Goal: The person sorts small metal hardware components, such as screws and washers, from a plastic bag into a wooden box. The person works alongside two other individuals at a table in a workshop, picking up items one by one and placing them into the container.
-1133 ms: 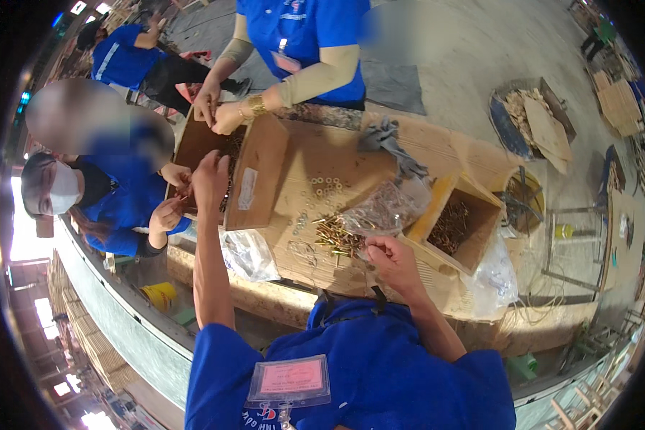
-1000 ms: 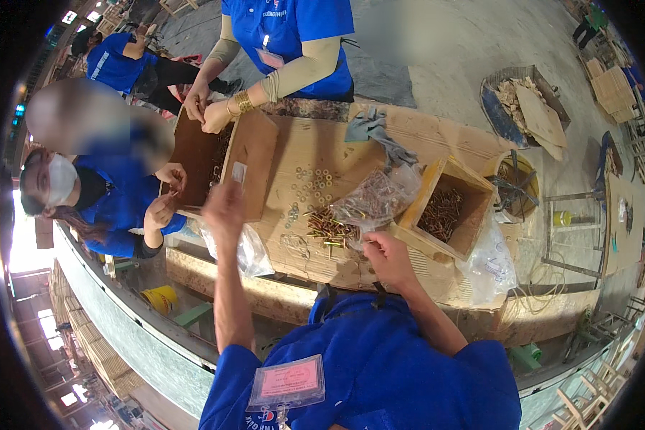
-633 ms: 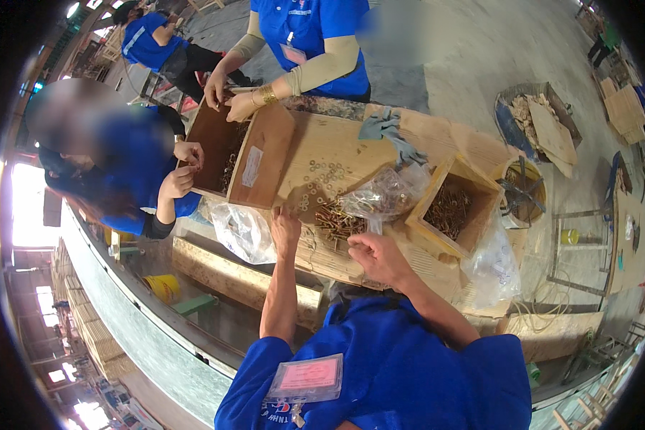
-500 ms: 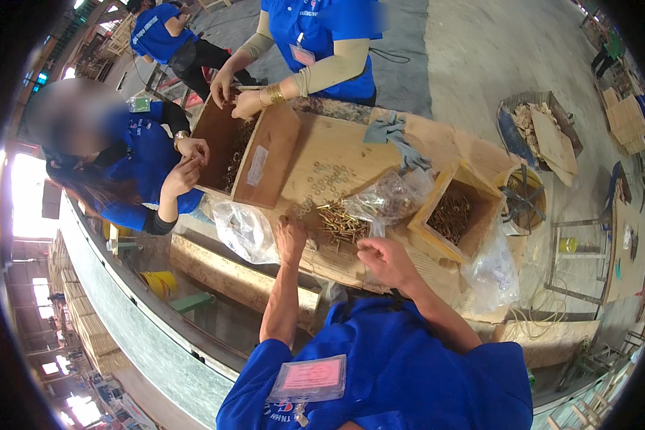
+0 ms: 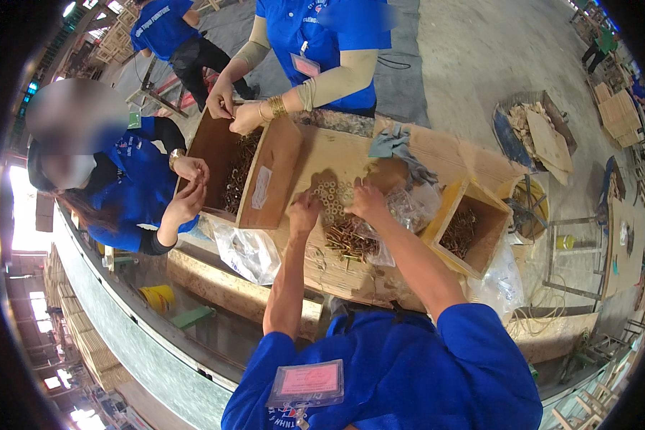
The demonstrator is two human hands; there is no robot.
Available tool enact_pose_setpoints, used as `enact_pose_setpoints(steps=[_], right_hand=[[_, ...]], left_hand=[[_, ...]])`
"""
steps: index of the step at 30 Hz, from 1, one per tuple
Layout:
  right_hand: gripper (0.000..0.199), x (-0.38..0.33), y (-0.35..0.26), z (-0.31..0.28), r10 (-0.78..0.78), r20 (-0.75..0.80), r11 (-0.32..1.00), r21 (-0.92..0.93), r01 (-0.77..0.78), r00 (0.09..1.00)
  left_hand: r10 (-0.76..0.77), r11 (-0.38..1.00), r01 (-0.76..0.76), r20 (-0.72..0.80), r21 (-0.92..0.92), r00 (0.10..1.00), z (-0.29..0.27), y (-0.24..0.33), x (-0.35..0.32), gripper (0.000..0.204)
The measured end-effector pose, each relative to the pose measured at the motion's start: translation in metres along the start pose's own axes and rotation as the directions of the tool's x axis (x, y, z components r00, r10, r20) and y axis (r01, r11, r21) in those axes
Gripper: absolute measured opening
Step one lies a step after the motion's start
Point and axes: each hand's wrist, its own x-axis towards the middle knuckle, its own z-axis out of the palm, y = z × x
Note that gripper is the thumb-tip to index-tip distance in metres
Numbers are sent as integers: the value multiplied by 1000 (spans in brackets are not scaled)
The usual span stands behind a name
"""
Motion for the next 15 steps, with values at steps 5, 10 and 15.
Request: enact_pose_setpoints(steps=[5, 10, 15], right_hand=[[120, 19, 6, 38, -41, 82, 995, -88, 48, 996], [107, 36, -33, 36, -175, 48, 975, -133, 180, 983], [68, 54, -51, 30, -226, 220, 962, -104, 253, 949]], left_hand=[[-187, 982, 186, 50, 17, 981, -38, -16, -61, 16], [-374, 927, 374, 4, -33, 927, -54, -7, -106, 23], [-405, 909, 405, 27, -100, 914, -60, 8, -116, 28]])
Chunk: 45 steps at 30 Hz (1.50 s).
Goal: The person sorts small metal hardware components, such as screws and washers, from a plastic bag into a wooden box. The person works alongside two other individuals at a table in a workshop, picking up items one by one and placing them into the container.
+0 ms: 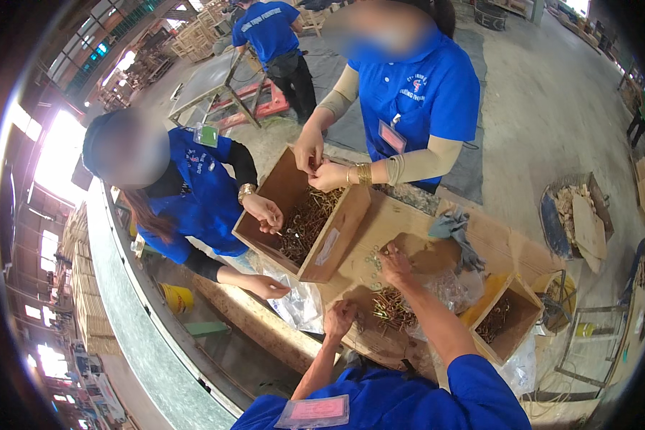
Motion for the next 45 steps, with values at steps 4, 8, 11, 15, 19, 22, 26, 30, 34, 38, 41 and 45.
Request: enact_pose_setpoints(steps=[4, 8, 11, 15, 19, 22, 26, 30, 34, 38, 41, 45], right_hand=[[36, 7, 7, 10, -118, -165, 993, -16, 117, 979], [21, 18, 16, 14, -138, -208, 989, -78, 124, 968], [14, 27, 18, 9, -95, -181, 989, 97, 113, 979], [5, 21, 43, 0, 172, 55, 376, 919, -117, 984], [7, 2, 59, -5, 18, 149, -559, 821, -114, 989], [10, -20, 46, -4, -46, 80, -807, 585, -84, 996], [17, -52, 40, -21, -84, 66, -702, 704, -106, 994], [20, -106, 28, -28, -33, 97, -524, 846, -100, 995], [23, -179, 10, -15, -38, 144, -536, 832, -142, 989], [24, -243, 10, 26, -60, 295, -521, 806, -282, 954], [23, -277, 18, 53, -50, 376, -460, 814, -355, 925], [21, -302, 30, 67, -73, 432, -414, 807, -421, 899]], left_hand=[[-29, 999, 29, 7, -40, 1000, -2, -1, -3, 30], [21, 999, -21, -36, -25, 999, -4, 2, -16, 31], [13, 1000, -13, -45, 2, 999, -10, -1, -28, 30], [-53, 999, 53, -16, -10, 998, -11, 3, -48, 30], [2, 1000, -2, -43, 1, 999, -8, 4, -57, 30], [-61, 995, 57, 39, 84, 997, -1, 0, -55, 30], [60, 998, -59, 41, -35, 997, 13, 11, -56, 26], [192, 977, -197, 59, 81, 980, 34, 8, -49, 23], [292, 939, -296, 48, 175, 955, 48, 20, -30, 22], [339, 891, -344, 70, 298, 938, 54, 31, 1, 25], [330, 829, -386, 203, 405, 922, 58, 43, 12, 27], [214, 828, -330, 288, 454, 933, 60, 47, 16, 28]])
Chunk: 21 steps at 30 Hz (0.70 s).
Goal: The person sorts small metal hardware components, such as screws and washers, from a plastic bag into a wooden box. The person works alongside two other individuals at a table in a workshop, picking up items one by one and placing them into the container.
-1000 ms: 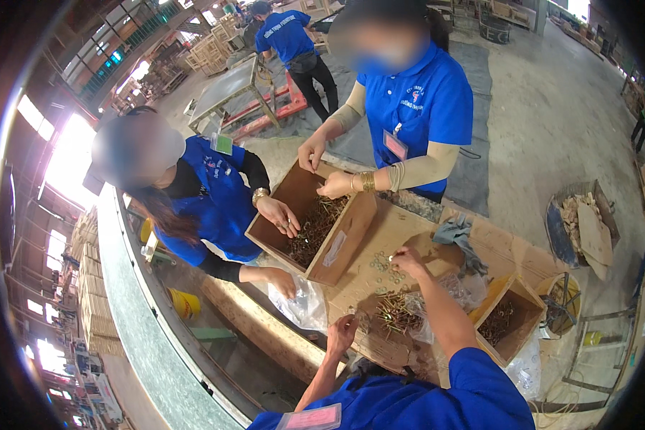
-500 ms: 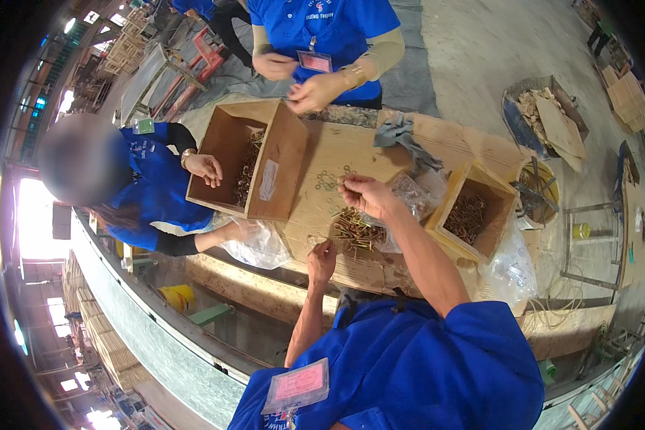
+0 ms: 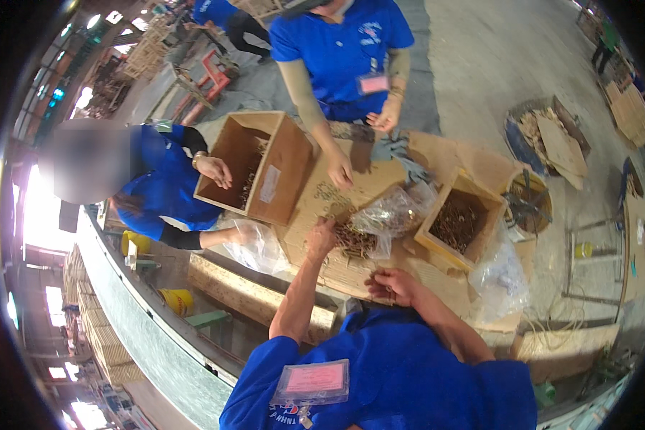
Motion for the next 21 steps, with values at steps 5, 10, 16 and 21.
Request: enact_pose_setpoints(steps=[5, 10, 16, 21], right_hand=[[19, -9, -3, -9, -17, 6, 999, 47, 16, 1000], [22, 4, -10, -12, -48, -18, 999, 13, 48, 999], [26, 11, -17, -16, -116, -42, 992, 52, 118, 992], [28, 4, -30, 5, -123, -48, 992, -6, 122, 991]], left_hand=[[6, 993, -7, -9, -121, 1000, -7, 5, -11, 24], [-207, 857, 90, -180, -507, 962, -24, 26, -25, 22], [76, 556, -227, -223, -800, 972, -28, 116, -86, 8], [83, 688, -252, -271, -680, 959, -14, 122, -109, 9]])
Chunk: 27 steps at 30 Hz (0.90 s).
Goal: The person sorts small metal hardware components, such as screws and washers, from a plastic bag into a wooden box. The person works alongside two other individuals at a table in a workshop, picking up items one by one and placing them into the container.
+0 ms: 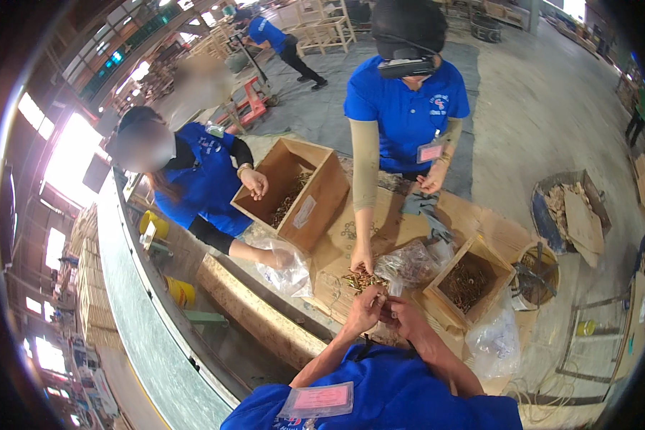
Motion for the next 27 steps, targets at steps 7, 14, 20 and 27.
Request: enact_pose_setpoints(steps=[7, 14, 20, 27], right_hand=[[30, -8, -4, 4, -113, -30, 993, 24, 114, 993], [31, -21, -9, 6, -217, 59, 976, -2, 217, 974], [37, -63, -23, 41, -350, 152, 918, -140, 370, 924], [30, -35, -10, -1, -185, 141, 981, 79, 175, 973]], left_hand=[[85, 996, -87, 93, 14, 992, -13, 18, 5, 13], [302, 934, -327, 178, 140, 937, -22, 33, 14, 22], [193, 942, -276, 365, 191, 911, -23, 30, 15, 35], [-466, 200, 598, 461, -776, 755, 4, 5, -19, 31]])
